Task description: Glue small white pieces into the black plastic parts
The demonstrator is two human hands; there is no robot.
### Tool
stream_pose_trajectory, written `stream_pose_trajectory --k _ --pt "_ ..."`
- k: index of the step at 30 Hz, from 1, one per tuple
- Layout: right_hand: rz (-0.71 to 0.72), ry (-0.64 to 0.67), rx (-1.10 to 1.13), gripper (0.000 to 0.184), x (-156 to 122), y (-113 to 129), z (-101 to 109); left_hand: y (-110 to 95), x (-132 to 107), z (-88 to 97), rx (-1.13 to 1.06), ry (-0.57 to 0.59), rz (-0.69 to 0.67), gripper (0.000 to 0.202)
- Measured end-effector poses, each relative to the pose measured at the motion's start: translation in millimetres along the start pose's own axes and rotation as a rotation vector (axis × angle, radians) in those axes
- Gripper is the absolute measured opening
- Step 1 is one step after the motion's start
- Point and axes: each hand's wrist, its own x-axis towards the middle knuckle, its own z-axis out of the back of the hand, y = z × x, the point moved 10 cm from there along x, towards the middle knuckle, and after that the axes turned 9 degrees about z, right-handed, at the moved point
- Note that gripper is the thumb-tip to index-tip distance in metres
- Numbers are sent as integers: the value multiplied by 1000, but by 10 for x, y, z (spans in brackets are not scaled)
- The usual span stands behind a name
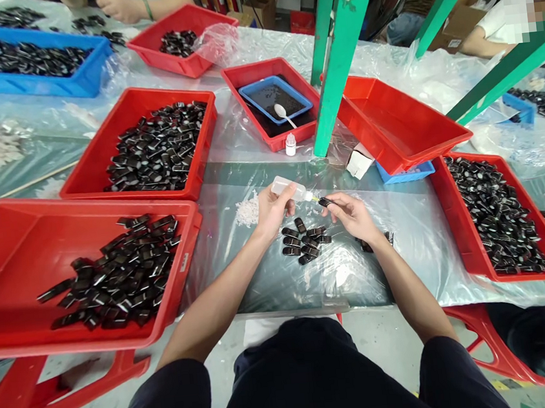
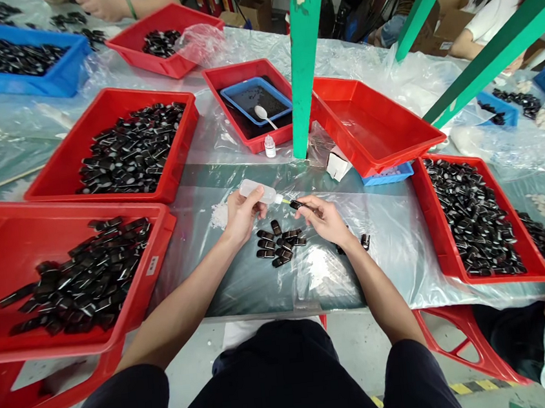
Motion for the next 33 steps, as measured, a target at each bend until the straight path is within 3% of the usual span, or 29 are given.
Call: stream_pose_trajectory --k 9,22,33 --pt "3 -20 0 65 18 18 23 10 8 29 -30 -23 11 57" --pt "6 -59 16 51 20 43 69 -3 6 26 -29 -21 -3 56" --pt "-17 -88 -40 52 8 -12 125 -19 -17 14 -69 -48 21 61"
